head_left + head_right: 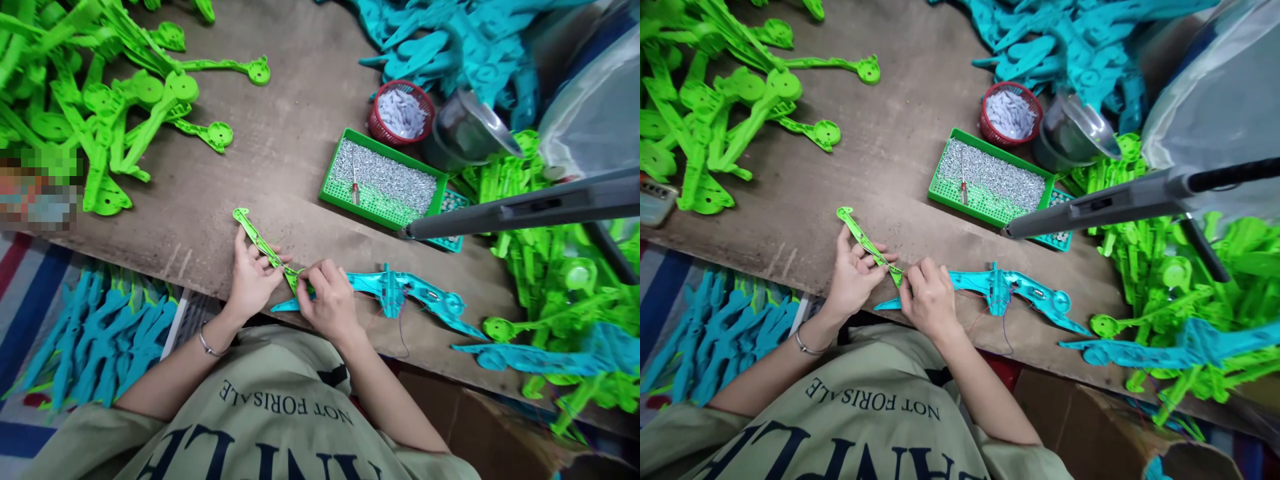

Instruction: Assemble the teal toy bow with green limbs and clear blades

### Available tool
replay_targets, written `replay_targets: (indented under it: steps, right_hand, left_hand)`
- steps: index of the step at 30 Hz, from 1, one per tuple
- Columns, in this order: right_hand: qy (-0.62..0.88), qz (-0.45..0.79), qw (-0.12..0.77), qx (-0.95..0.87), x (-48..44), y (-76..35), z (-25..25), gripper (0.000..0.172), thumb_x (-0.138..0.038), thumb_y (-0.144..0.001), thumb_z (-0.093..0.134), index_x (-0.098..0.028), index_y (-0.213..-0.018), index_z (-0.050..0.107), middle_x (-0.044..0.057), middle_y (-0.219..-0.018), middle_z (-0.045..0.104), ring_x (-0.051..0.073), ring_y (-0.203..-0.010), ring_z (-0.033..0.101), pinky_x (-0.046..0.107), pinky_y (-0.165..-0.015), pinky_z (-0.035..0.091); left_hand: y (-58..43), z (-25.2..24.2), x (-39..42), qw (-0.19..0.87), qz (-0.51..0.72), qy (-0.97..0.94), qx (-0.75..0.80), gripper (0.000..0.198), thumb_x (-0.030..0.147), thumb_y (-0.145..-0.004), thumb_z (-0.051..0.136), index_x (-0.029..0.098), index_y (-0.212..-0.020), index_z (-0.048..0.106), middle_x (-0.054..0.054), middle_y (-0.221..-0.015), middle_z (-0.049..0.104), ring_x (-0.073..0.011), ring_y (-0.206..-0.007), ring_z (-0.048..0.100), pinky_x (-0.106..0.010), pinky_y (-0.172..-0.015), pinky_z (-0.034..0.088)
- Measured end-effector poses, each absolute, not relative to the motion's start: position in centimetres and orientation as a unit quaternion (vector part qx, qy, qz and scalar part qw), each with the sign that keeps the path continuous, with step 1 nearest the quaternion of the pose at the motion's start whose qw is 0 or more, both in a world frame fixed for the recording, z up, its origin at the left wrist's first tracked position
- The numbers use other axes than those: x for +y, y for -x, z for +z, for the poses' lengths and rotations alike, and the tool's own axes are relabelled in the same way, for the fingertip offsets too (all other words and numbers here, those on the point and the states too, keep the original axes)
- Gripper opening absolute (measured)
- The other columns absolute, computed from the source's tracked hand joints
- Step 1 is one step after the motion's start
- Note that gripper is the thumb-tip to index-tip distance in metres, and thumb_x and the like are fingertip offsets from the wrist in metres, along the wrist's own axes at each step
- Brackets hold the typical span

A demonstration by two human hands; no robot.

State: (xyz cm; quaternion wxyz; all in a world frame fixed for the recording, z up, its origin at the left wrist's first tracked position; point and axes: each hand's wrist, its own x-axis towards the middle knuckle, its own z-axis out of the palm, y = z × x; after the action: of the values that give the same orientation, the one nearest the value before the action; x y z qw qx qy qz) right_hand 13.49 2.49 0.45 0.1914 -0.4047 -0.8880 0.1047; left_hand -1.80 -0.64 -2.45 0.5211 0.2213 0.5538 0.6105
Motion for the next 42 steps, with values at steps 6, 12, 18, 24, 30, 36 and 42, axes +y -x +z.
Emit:
replay_targets:
  steps: [6,12,18,24,30,36,42]
  right_hand:
    - [0.417,0.133,0.190,-0.879,1.5,-13.9,1.5,0.016,-0.015,-0.094,0.052,-0.017,-0.095,0.068,0.006,-0.082,0.061,0.018,-0.073,0.058,0.031,-0.068,0.045]
    - [0.444,0.216,0.197,-0.847,0.8,-14.4,1.6,0.015,-0.014,-0.095,0.051,-0.019,-0.093,0.065,0.007,-0.083,0.066,0.019,-0.078,0.064,0.032,-0.072,0.052]
    - [0.490,0.255,0.223,-0.803,1.4,-15.0,1.7,0.010,-0.013,-0.090,0.055,-0.021,-0.087,0.059,0.002,-0.077,0.066,0.016,-0.065,0.059,0.029,-0.063,0.047]
    - [0.470,0.245,0.239,-0.814,2.4,-14.9,1.2,0.014,-0.007,-0.084,0.055,-0.020,-0.078,0.058,0.002,-0.073,0.064,0.015,-0.064,0.058,0.028,-0.061,0.045]
    - [0.485,0.257,0.228,-0.804,2.9,-14.7,1.0,0.015,-0.007,-0.080,0.056,-0.020,-0.074,0.058,0.002,-0.069,0.062,0.015,-0.062,0.057,0.026,-0.060,0.044]
    - [0.496,0.284,0.195,-0.797,3.4,-14.8,1.4,0.015,-0.006,-0.079,0.058,-0.019,-0.073,0.059,0.001,-0.067,0.062,0.015,-0.061,0.058,0.026,-0.061,0.044]
    - [0.434,0.351,0.155,-0.815,4.6,-16.3,2.3,0.013,-0.009,-0.087,0.056,-0.019,-0.085,0.065,0.003,-0.077,0.068,0.015,-0.068,0.063,0.028,-0.066,0.049]
  left_hand:
    - [1.7,-2.2,-0.6,0.513,0.611,-0.214,0.563,0.114,0.010,-0.066,0.076,0.037,-0.153,0.008,0.003,-0.098,0.061,-0.0151,-0.086,0.073,-0.028,-0.078,0.059]
    - [1.6,-2.4,-0.6,0.503,0.612,-0.221,0.569,0.115,0.011,-0.066,0.074,0.036,-0.155,0.005,0.002,-0.099,0.062,-0.0138,-0.085,0.073,-0.026,-0.077,0.059]
    - [1.5,-2.5,-0.8,0.502,0.607,-0.219,0.575,0.118,0.010,-0.068,0.074,0.037,-0.156,0.000,0.000,-0.102,0.062,-0.0142,-0.086,0.073,-0.024,-0.074,0.059]
    - [1.9,-2.5,-0.6,0.507,0.587,-0.227,0.588,0.119,0.012,-0.067,0.074,0.035,-0.156,-0.002,0.000,-0.104,0.062,-0.0151,-0.086,0.073,-0.027,-0.076,0.060]
    - [3.2,-0.8,-1.7,0.295,0.459,-0.418,0.726,0.101,0.033,-0.075,0.079,0.023,-0.157,0.019,-0.011,-0.118,0.058,-0.0225,-0.093,0.069,-0.041,-0.083,0.061]
    - [0.2,0.1,-4.2,0.117,0.320,-0.740,0.581,0.069,0.028,-0.096,0.054,0.014,-0.156,0.022,-0.019,-0.134,0.061,-0.0301,-0.128,0.056,-0.052,-0.113,0.039]
    - [-0.6,-1.2,-4.4,0.098,0.275,-0.765,0.573,0.075,0.034,-0.098,0.052,0.010,-0.158,0.014,-0.021,-0.135,0.063,-0.0302,-0.129,0.058,-0.054,-0.118,0.030]
